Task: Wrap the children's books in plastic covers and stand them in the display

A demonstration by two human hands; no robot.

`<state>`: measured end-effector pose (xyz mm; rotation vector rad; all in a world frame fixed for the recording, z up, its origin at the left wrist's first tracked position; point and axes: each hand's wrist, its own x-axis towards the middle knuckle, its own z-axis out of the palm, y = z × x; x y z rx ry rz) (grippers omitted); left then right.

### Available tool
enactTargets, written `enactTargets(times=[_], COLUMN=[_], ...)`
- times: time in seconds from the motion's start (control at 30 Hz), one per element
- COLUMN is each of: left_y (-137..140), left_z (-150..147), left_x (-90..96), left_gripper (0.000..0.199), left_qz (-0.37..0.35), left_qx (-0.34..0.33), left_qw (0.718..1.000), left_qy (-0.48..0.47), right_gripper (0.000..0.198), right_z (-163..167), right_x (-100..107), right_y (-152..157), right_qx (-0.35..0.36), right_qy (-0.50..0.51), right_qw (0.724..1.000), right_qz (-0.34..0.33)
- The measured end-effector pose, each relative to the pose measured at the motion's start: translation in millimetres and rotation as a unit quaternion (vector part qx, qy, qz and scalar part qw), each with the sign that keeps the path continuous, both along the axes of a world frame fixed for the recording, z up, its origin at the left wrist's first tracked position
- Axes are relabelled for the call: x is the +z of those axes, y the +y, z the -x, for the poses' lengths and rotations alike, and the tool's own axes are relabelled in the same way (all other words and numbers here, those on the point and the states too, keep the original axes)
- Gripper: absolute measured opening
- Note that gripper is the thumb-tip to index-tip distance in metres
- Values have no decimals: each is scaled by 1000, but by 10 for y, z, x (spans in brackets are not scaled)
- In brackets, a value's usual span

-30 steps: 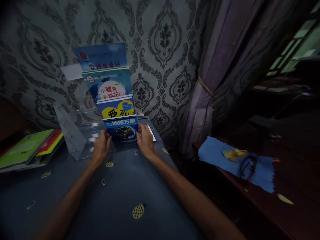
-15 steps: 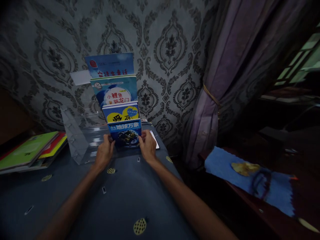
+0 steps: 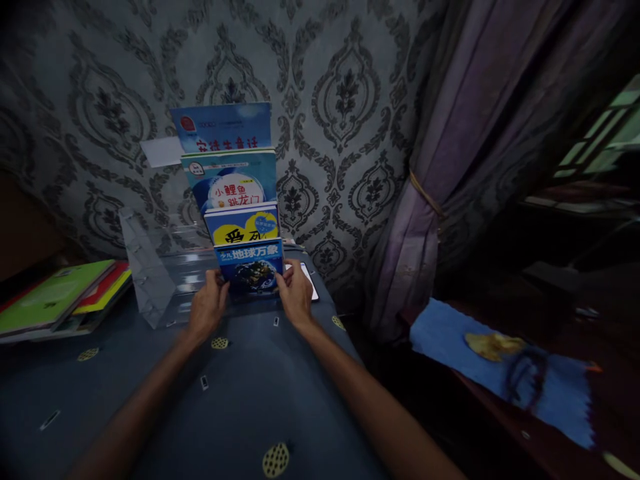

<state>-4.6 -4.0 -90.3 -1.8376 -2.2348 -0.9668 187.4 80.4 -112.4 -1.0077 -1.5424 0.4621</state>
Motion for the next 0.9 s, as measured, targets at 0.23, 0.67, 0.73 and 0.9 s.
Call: enactTargets(times=[0.23, 0.67, 0.73, 0.9], left_y=[-35, -12, -13, -27], left_z=[-16, 6, 11, 21], left_x=[40, -21, -31, -29], left_gripper=[25, 27, 26, 29], left_qz=[35, -8, -13, -9], left_qx=[24, -18, -25, -34], left_qw=[999, 1000, 1000, 999], left_qy=[24, -12, -14, -12], right_gripper=[30, 29, 30, 30], right_z=[-21, -57, -59, -73], right_x=[28, 20, 19, 13], right_y=[-27, -10, -9, -25], right_qx=[11, 38, 39, 38], right_qy=[1, 16, 14, 10], right_qw=[1000, 999, 999, 999], right_qz=[-3, 0, 1, -5])
